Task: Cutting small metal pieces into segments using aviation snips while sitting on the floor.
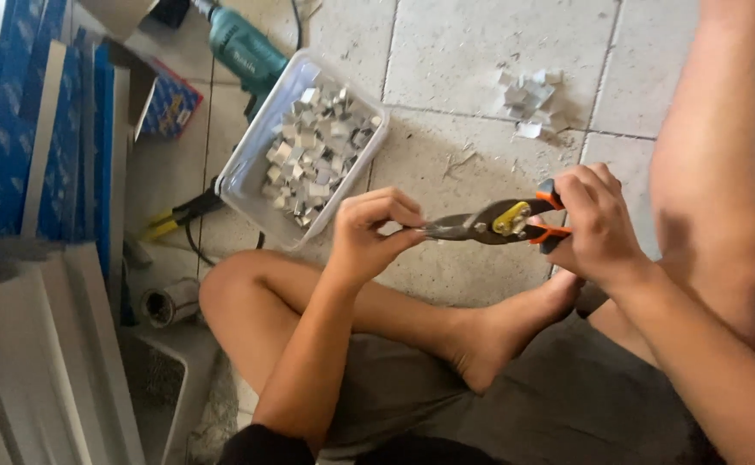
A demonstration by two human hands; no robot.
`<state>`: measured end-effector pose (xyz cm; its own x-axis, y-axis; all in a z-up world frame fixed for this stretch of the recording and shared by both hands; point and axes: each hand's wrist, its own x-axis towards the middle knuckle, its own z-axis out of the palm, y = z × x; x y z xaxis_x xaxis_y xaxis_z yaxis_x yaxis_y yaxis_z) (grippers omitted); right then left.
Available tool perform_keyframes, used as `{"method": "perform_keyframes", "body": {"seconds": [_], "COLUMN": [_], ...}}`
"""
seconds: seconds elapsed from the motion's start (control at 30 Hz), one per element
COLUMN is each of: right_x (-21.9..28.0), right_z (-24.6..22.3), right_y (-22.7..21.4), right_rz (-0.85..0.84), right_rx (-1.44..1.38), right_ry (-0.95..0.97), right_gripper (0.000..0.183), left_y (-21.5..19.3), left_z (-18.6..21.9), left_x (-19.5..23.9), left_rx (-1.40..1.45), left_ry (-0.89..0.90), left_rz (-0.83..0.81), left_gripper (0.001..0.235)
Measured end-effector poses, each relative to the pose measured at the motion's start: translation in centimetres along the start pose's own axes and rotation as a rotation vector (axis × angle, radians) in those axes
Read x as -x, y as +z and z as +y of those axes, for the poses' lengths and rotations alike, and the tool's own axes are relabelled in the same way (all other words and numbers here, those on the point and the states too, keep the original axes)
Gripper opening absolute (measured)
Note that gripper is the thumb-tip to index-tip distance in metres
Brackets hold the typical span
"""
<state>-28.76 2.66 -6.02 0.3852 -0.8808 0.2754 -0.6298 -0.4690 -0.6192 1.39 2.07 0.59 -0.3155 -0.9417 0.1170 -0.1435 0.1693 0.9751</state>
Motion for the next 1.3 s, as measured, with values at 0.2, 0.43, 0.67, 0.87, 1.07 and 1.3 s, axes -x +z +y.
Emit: {"method": "perform_keyframes", "body": {"seconds": [0.2,0.43,0.67,0.87,1.07,1.3], "right_x": [-0.3,0.5,-0.2,-0.3,0.4,0.1], "right_z": [1.5,1.6,3.1,3.8,3.9,1.5], "right_y": [-1.7,-4.2,-3.0,-2.0,-0.8,0.8], "right_rz": [0.231,0.399,0.419,0.406,0.244,-0.022], "right_rx": [0.096,0.025,0.027,-0.064,-0.067,-0.017], "right_ry": [0.053,0.371,0.501,0.315,0.277,0.226], "right_gripper": [0.054,0.067,0.079,0.074,0.081,0.084], "left_y": [-2.7,7.9,14.6,11.8,6.6,2.6], "left_z": [-1.6,-4.0,-13.9,-11.6,-4.0,-3.1], "left_x": [-2.3,-6.1,-11.5,-9.4,-5.1,-2.5], "left_rx": [-0.474,-0.826,-0.978,-0.728,-0.247,-0.148], "left_ry": [0.127,0.025,-0.091,0.003,-0.122,-0.004], "left_rz": [0.538,0.375,0.007,0.059,0.233,0.27], "left_gripper": [0.028,0.049,0.026,0.018,0.02,0.038]}}
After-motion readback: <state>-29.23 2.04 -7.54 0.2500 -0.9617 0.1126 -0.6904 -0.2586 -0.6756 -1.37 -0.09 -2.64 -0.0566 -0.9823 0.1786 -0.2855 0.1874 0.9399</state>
